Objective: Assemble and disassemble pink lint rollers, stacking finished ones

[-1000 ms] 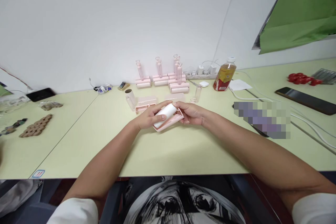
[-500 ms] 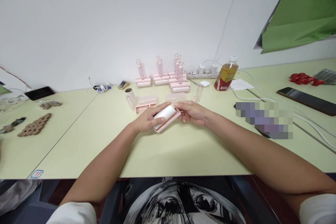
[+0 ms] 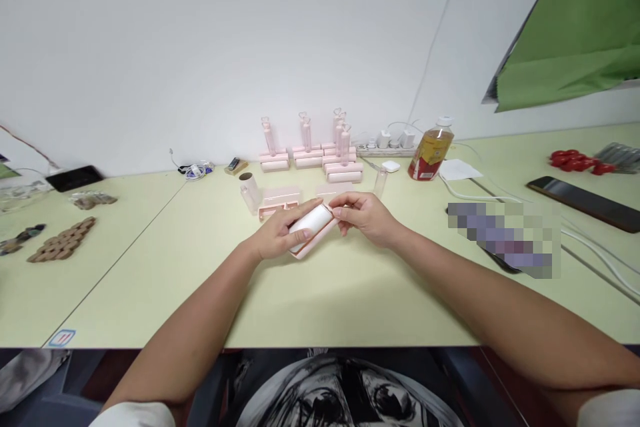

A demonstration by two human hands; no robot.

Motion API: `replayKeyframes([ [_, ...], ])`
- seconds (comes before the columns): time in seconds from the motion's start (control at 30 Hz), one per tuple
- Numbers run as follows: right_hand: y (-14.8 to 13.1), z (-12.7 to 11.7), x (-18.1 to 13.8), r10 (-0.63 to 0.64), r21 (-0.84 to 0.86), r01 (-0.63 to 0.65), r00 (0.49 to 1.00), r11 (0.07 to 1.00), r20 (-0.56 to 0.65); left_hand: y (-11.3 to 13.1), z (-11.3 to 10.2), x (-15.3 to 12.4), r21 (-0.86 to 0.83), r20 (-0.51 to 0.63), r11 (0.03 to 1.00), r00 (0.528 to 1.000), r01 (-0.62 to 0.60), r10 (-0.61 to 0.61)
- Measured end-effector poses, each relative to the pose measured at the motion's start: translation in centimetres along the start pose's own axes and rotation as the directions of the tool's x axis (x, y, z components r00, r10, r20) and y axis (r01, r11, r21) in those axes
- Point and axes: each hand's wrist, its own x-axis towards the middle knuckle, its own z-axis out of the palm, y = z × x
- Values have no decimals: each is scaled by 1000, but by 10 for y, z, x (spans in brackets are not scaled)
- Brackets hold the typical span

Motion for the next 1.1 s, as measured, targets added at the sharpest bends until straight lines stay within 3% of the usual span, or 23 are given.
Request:
replayKeyframes([
  [0.1,6,-3,3,-14,-80,13,1000,997,-12,-1,5,1,22,-10,998,998,61,-60],
  [0.2,9,-18,9,-165,-325,95,966,941,-197,-5,11,2,2,-43,994,993,109,-109],
  [0.27,7,-37,15,-371,-490,146,838,859,-400,-8,14,2,-24,-89,992,988,126,-127],
  [0.37,5,-72,27,-525,-587,112,601,802,-603,-12,16,3,-81,-166,987,975,136,-148],
  [0.4,7,-83,31,-544,-612,78,557,787,-628,-13,17,3,-111,-186,984,970,137,-155],
  [0.43,9,-92,34,-534,-622,27,544,782,-647,-13,18,3,-146,-203,980,965,137,-165],
  [0.57,25,-107,43,-321,-547,-162,661,821,-678,-13,22,4,-307,-221,939,947,158,-232],
  [0.73,40,-105,43,-134,-497,-217,805,840,-578,-10,25,6,-467,-240,874,932,134,-271],
  [0.8,39,-104,41,-166,-537,-200,815,819,-555,-10,26,8,-520,-263,847,921,114,-286],
  [0.9,30,-98,37,-369,-696,-99,790,712,-490,-11,26,12,-591,-318,803,894,72,-314],
  [1.0,18,-82,31,-579,-827,124,770,548,-268,-12,26,16,-673,-353,739,858,43,-372],
  [1.1,12,-57,20,-607,-830,332,794,449,-10,-9,26,18,-757,-331,652,836,41,-437],
])
